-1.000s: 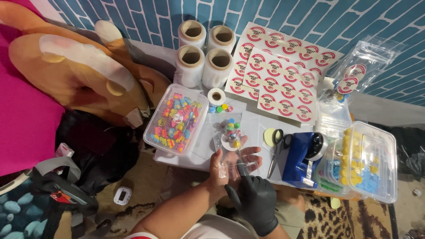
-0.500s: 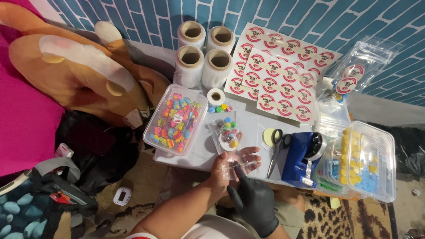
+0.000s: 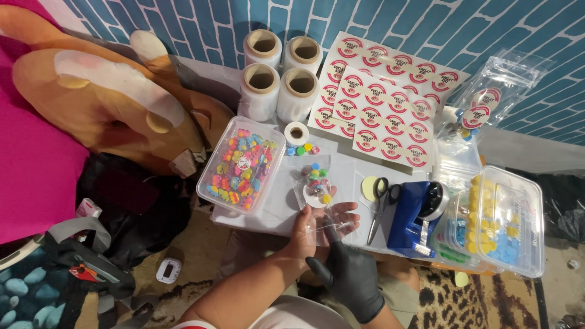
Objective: Filling small plastic bags with decorative charms and applying circular labels to the packages.
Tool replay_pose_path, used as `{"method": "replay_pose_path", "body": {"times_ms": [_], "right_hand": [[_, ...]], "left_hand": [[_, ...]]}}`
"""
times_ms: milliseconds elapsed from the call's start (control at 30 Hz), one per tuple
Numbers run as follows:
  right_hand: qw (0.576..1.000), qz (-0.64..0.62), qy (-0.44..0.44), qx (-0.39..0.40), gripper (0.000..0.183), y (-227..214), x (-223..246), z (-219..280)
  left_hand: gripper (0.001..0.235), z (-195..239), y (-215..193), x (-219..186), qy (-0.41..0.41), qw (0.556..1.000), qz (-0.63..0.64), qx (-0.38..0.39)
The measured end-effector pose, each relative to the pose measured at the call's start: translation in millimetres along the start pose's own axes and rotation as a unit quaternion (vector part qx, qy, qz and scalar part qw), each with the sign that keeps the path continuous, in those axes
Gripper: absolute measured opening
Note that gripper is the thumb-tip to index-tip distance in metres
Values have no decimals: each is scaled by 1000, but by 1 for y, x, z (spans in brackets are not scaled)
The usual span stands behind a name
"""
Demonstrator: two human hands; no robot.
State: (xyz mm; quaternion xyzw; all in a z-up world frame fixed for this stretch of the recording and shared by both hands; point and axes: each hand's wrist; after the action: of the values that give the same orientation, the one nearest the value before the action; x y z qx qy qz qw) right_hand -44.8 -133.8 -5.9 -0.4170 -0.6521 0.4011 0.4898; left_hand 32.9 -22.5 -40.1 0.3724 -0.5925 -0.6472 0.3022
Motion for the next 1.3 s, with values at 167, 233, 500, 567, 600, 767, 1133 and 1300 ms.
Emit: {"method": "replay_pose_path", "body": {"times_ms": [167,233,500,567,600,767,1133,1300], "right_hand": [[999,-34,2,-15,80,-10,5,-2],[996,-73,-12,-39,75,-16,2,-1],[959,-183,-4,-218,15,-42,-18,-2],[949,-203,6,-240,19,-50,-18,-17],[938,-225,15,-262,25,-54,-19,-25],[977,-141,10,-160,20,-88,-3,-103],[992,60,-3,109,21,-20,-4,-226],[974,122,79,176,25,-19,16,-245]], "left_hand": [[91,0,-2,1,-11,999,33,1],[94,2,2,-1,-11,999,39,5],[80,2,7,-1,-1,999,13,40],[79,4,9,-1,-2,999,30,35],[78,5,11,-2,-1,999,46,29],[78,8,17,-3,-12,999,0,40],[77,5,17,0,9,1000,-19,-14],[87,1,9,1,-15,999,18,37]]}}
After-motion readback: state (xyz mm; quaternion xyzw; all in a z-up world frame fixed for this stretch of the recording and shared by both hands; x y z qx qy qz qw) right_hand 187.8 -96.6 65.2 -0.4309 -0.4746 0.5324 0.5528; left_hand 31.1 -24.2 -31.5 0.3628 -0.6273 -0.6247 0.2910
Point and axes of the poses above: each hand's wrist, its own z-axis away from the middle knuckle, its own y-axis out of the palm, x = y × z, and after that the axes turned 2 degrees about -x, right-handed
